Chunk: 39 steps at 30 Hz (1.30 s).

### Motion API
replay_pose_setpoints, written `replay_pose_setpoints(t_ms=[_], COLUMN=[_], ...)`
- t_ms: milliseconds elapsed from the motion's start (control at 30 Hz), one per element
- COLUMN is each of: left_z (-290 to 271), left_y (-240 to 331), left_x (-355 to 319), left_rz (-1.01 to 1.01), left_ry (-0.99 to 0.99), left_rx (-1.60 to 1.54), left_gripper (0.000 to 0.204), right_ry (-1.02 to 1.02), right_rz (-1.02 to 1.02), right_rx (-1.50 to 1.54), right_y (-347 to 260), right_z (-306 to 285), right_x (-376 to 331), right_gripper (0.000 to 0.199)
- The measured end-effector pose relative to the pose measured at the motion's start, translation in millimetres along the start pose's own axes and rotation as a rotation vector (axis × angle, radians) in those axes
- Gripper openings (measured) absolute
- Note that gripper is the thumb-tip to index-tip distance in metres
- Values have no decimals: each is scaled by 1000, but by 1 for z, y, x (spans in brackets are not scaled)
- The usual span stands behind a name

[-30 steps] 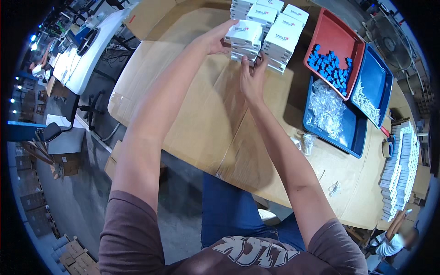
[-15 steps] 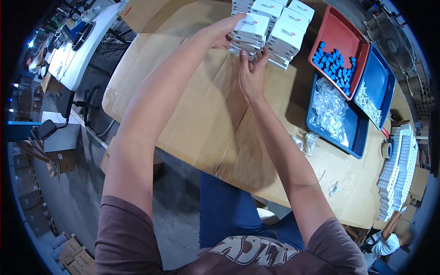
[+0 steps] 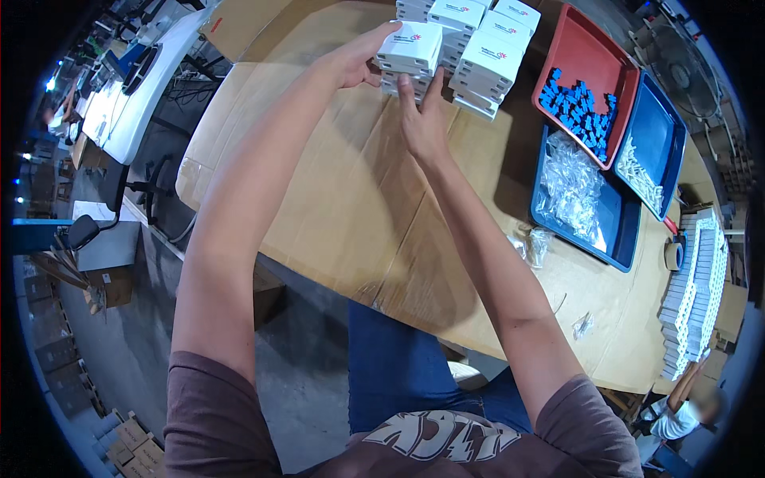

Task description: Packing small white boxes with components and organizing them on a factory table.

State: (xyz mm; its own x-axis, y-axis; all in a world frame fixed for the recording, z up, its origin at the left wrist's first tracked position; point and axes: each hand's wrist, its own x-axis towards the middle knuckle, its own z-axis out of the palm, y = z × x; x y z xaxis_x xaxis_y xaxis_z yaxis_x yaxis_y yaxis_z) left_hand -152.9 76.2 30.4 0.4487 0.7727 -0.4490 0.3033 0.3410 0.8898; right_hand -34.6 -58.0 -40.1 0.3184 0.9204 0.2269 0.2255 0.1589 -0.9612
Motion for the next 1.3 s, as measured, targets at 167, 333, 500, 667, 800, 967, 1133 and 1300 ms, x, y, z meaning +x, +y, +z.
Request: replay_pose_setpoints(t_ms=[167, 333, 500, 667, 800, 967, 1133, 1300], left_z=[2, -24, -66, -58, -66, -45, -45, -44], left_y=[-2, -7, -10, 20, 35, 45, 56, 56], left_x=[-1, -5, 24, 66, 81, 83, 80, 81], left_rz=[54, 56, 72, 86, 30, 33, -5, 5], left_ry=[54, 100, 123, 33, -32, -4, -104, -139], left_rx=[-64, -88, -165, -213, -131, -109, -140, -129], left_gripper=[66, 62, 75, 55, 54, 55, 55, 57], right_ry=[-8, -58, -78, -12, 8, 107, 160, 281], right_rz=[-1, -56, -135, -91, -52, -23, -3, -83], right_rx=[71, -10, 104, 28, 50, -2, 97, -57], right_y=[4, 11, 13, 17, 17, 18, 13, 23], right_z=[12, 35, 59, 58, 61, 55, 61, 63], right_x=[7, 14, 43, 69, 75, 68, 74, 61], right_gripper=[94, 92, 96, 101, 98, 94, 91, 70])
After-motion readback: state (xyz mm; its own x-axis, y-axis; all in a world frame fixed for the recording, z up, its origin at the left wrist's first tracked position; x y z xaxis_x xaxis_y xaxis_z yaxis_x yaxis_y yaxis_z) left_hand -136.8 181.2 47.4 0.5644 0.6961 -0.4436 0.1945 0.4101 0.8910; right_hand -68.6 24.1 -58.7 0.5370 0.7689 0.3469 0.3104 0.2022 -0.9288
